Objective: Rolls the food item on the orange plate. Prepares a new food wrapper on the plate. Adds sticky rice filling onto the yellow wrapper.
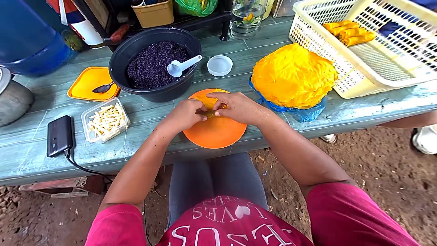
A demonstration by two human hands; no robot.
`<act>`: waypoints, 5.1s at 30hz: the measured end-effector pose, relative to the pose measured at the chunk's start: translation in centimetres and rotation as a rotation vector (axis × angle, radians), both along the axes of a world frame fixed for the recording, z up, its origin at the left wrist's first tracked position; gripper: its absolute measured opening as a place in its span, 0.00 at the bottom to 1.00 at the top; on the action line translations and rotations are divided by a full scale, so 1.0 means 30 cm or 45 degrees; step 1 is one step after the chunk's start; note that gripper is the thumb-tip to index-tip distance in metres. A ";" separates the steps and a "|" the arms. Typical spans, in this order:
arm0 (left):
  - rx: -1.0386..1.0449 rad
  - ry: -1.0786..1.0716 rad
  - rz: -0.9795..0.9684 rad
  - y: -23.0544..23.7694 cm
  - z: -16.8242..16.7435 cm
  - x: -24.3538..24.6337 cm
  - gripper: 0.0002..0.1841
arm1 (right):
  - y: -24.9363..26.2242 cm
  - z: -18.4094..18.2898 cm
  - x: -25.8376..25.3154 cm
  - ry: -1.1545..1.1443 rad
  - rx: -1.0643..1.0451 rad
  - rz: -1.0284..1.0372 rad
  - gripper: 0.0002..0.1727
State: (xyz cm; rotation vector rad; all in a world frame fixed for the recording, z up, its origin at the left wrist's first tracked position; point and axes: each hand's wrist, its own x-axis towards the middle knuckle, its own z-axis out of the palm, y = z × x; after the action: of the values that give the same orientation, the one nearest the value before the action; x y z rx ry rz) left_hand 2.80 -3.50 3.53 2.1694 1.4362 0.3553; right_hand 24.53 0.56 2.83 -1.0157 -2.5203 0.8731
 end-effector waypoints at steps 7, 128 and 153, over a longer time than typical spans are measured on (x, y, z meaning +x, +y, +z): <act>-0.168 0.056 -0.021 0.039 0.043 0.001 0.11 | 0.026 0.020 0.000 0.016 0.027 0.071 0.33; 0.305 -0.275 -0.084 0.043 -0.111 -0.029 0.12 | 0.075 0.005 -0.010 -0.018 -0.156 -0.271 0.15; 0.329 -0.265 -0.071 0.039 -0.114 -0.026 0.12 | 0.045 -0.057 0.035 0.126 0.023 -0.449 0.16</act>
State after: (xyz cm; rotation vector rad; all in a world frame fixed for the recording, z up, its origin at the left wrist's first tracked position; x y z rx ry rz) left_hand 2.01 -2.32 0.10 2.2880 1.2698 0.7590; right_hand 25.58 1.90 1.11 -1.3226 -2.1710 0.7716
